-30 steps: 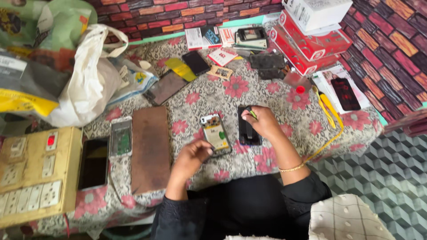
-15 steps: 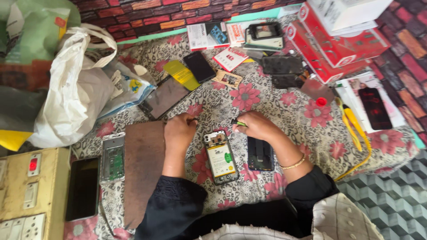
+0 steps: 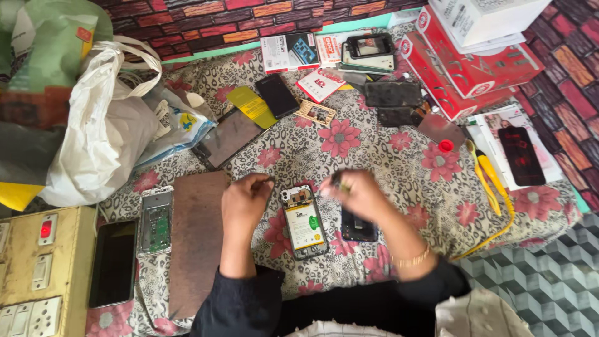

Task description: The person uses a screwdriver to remove and reinsert screws on a disassembled smartphone, handling the phone body and battery while working at a cluttered repair table.

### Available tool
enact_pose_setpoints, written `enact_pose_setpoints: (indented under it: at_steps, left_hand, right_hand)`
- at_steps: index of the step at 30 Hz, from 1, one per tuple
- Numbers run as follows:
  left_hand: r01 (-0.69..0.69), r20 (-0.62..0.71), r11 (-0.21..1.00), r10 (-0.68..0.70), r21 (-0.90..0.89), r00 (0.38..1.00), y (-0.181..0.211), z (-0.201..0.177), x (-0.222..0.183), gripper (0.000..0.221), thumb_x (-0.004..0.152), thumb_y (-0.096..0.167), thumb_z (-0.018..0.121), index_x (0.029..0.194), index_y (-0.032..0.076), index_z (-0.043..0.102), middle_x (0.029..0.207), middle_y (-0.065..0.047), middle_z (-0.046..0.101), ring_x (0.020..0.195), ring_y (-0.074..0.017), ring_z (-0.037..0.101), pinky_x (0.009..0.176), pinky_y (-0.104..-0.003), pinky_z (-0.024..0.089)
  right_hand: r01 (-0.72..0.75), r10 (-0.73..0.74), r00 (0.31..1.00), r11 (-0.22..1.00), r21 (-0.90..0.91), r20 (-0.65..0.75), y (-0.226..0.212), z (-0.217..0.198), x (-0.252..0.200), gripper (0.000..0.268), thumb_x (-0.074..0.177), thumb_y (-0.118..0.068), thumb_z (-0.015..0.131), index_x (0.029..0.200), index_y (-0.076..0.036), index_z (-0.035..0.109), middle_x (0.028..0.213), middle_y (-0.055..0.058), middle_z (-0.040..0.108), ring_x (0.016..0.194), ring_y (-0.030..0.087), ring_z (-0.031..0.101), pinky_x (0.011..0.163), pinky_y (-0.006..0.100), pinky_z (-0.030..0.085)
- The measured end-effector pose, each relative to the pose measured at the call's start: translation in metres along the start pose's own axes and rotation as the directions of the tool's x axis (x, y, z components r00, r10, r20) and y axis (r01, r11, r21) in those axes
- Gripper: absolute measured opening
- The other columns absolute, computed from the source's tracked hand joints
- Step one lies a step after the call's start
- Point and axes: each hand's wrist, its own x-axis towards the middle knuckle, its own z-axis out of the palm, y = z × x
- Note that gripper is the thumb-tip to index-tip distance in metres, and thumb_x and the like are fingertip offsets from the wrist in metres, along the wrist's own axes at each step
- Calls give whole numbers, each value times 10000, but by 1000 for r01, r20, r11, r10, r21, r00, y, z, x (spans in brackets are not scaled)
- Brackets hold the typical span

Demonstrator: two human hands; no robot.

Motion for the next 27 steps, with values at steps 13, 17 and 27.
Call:
enact_pose_setpoints:
  at_steps: [13, 17, 27]
  left_hand:
    - [109, -219, 958, -51, 264, 975, -35, -2, -27, 197, 853, 343, 781, 910, 162, 833, 829, -209, 737, 802, -410, 715, 748, -478, 577]
    - [12, -425, 958, 115, 286, 898, -36, 10, -25, 144, 886, 222, 715, 964, 125, 787, 853, -171, 754, 757, -402, 724, 695, -489, 573]
    - [-331, -271, -229, -257, -915, 928, -63, -138, 10, 222, 1056, 184, 604, 880, 77, 687, 745, -37, 671, 584, -123, 618, 560, -320, 540]
  right_hand:
    - [-74, 95, 913, 995, -69, 396, -124, 118, -108, 386, 884, -360, 766, 1017, -10, 672, 778, 172, 689, 712, 340, 702, 685, 444, 550]
    - [357, -378, 891, 925, 127, 252, -167, 133, -141, 220, 952, -188, 710, 1127, -59, 673, 1015, 131, 717, 863, 331, 717, 764, 419, 576]
    - [-102, -137, 820, 920, 377, 556, -81, 164, -186, 329, 880, -153, 805, 1135, -29, 638, 868, 49, 648, 769, 105, 602, 673, 300, 512]
